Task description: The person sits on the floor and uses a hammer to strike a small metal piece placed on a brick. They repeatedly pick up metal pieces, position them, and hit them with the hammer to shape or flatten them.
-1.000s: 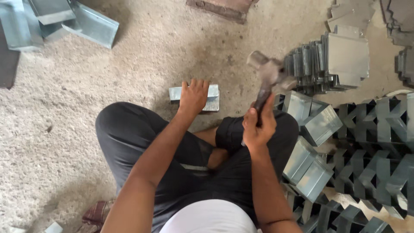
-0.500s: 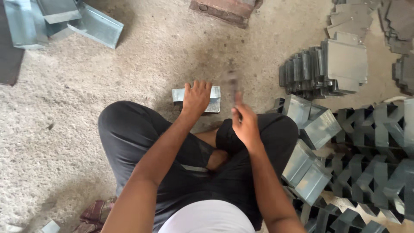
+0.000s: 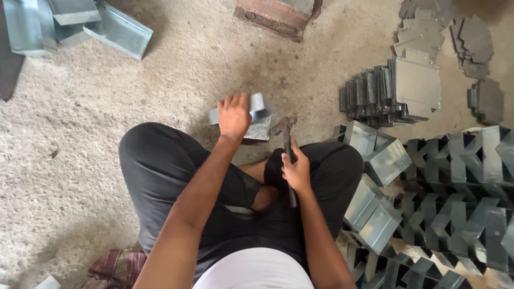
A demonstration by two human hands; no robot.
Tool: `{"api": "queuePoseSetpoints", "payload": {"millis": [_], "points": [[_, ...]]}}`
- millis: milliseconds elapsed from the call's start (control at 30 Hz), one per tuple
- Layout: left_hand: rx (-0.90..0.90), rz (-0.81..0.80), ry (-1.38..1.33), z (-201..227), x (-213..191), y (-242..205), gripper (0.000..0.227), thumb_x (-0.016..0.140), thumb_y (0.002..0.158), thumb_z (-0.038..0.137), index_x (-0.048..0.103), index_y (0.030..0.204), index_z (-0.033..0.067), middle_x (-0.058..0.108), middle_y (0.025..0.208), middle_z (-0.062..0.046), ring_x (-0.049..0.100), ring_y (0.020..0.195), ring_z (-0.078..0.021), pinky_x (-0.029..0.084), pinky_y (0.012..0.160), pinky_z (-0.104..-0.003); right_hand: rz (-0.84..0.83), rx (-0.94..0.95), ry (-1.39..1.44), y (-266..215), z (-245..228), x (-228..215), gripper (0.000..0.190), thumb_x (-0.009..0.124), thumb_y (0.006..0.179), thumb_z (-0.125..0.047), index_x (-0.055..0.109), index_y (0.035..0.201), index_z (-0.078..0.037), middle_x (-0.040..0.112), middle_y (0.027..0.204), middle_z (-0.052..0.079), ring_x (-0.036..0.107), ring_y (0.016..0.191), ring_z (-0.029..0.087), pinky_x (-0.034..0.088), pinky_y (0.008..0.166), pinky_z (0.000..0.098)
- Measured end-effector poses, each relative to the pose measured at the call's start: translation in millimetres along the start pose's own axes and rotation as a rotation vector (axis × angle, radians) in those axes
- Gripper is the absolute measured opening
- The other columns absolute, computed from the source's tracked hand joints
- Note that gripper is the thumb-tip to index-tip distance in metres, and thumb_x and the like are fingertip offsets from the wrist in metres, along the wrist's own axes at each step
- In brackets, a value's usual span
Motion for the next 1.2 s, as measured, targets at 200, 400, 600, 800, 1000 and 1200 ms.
{"api": "queuePoseSetpoints", "payload": {"millis": [200,400,600,800,1000,1200], "points": [[0.037,0.478,-0.366,-7,52,-37,0.057,0.063,0.072,-0.008,0.049,0.127,-0.0150,0.053,0.122,-0.036,0.050,0.113,-0.0538,0.044,0.096,-0.060,0.045,-0.398,0.134,-64,-113,7,0.062,0.062,0.102,-0.007,0.041,0.160,-0.010,0.056,0.072,-0.001,0.048,0.051,0.005,0.039,0.042,0.0225],[-0.244,0.196,-0.672,-1,68,-47,0.037,0.059,0.073,-0.010,0.048,0.107,-0.0030,0.051,0.105,-0.029,0.049,0.101,-0.0533,0.043,0.086,-0.056,0.055,-0.842,-0.159,-68,-176,22,0.059,0.060,0.106,-0.002,0.040,0.160,-0.007,0.064,0.090,0.006,0.058,0.064,0.007,0.048,0.054,0.0250],[-0.070,0.281,-0.647,10,33,-31,0.055,0.058,0.064,-0.010,0.049,0.118,-0.0072,0.052,0.111,-0.031,0.047,0.104,-0.0535,0.040,0.091,-0.057,-0.266,-0.652,-0.606,-32,-177,53,0.060,0.069,0.094,-0.008,0.052,0.151,-0.006,0.067,0.089,0.014,0.060,0.071,0.012,0.053,0.066,0.0304],[-0.194,0.164,-0.670,17,41,-43,0.043,0.062,0.068,-0.010,0.050,0.109,-0.0011,0.052,0.105,-0.027,0.047,0.103,-0.0504,0.041,0.090,-0.056,-0.060,-0.889,-0.636,-45,-162,50,0.053,0.068,0.099,-0.007,0.055,0.150,-0.007,0.065,0.090,0.015,0.060,0.074,0.020,0.051,0.069,0.0329],[-0.192,0.195,-0.648,9,44,-25,0.041,0.061,0.068,-0.010,0.049,0.106,0.0005,0.052,0.104,-0.026,0.048,0.103,-0.0490,0.041,0.089,-0.055,-0.033,-0.738,-0.634,-28,-163,45,0.053,0.068,0.095,-0.007,0.056,0.147,-0.007,0.063,0.083,0.017,0.061,0.066,0.022,0.049,0.063,0.0329],[-0.196,0.173,-0.642,14,38,-29,0.043,0.062,0.066,-0.011,0.050,0.106,0.0009,0.053,0.103,-0.025,0.049,0.102,-0.0486,0.041,0.088,-0.055,-0.113,-0.710,-0.634,-22,-150,42,0.053,0.071,0.096,-0.005,0.057,0.147,-0.008,0.067,0.090,0.018,0.060,0.066,0.025,0.051,0.063,0.0331]]}}
Point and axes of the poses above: each hand's wrist, its own y-axis towards the middle knuckle, its own x-axis out of the palm, z = x × y, the point moved 2 cm from there along y, towards the middle knuckle
